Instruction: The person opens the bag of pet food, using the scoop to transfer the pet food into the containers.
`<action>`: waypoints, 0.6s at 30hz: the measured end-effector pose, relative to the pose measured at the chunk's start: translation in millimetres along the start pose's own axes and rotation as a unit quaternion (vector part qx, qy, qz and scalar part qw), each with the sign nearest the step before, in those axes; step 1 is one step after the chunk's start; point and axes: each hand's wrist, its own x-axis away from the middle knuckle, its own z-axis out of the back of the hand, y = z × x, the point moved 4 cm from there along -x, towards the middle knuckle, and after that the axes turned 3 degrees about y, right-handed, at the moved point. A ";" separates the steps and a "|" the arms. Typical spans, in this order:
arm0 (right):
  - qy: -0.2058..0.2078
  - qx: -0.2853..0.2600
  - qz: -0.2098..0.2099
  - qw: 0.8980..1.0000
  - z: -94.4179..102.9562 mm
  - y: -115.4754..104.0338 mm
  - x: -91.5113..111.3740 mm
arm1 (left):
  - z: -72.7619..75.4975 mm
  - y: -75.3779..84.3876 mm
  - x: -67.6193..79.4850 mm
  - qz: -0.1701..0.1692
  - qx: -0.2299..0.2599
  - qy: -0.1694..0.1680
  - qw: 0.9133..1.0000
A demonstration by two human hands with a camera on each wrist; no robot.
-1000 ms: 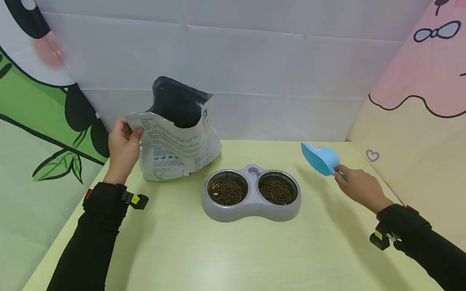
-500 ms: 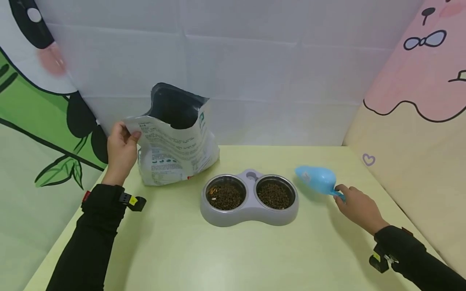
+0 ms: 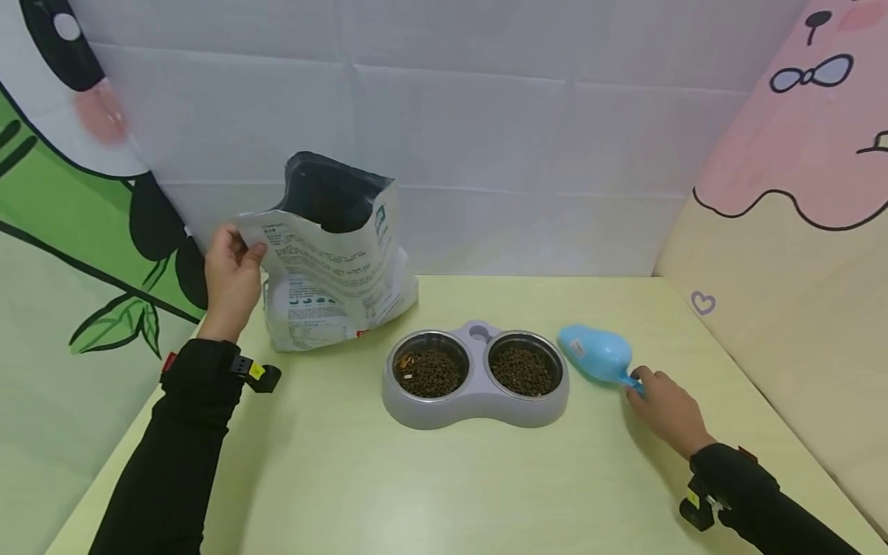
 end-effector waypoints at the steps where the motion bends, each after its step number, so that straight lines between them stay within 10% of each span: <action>1: -0.003 0.001 -0.004 1.000 -2.4 0.1 -0.7 | -0.3 -0.2 0.1 -0.001 0.001 0.002 1.000; 18: -0.026 -0.033 -0.054 0.998 -25.7 -1.4 -1.8 | -0.6 2.9 4.5 -0.006 0.033 0.011 0.999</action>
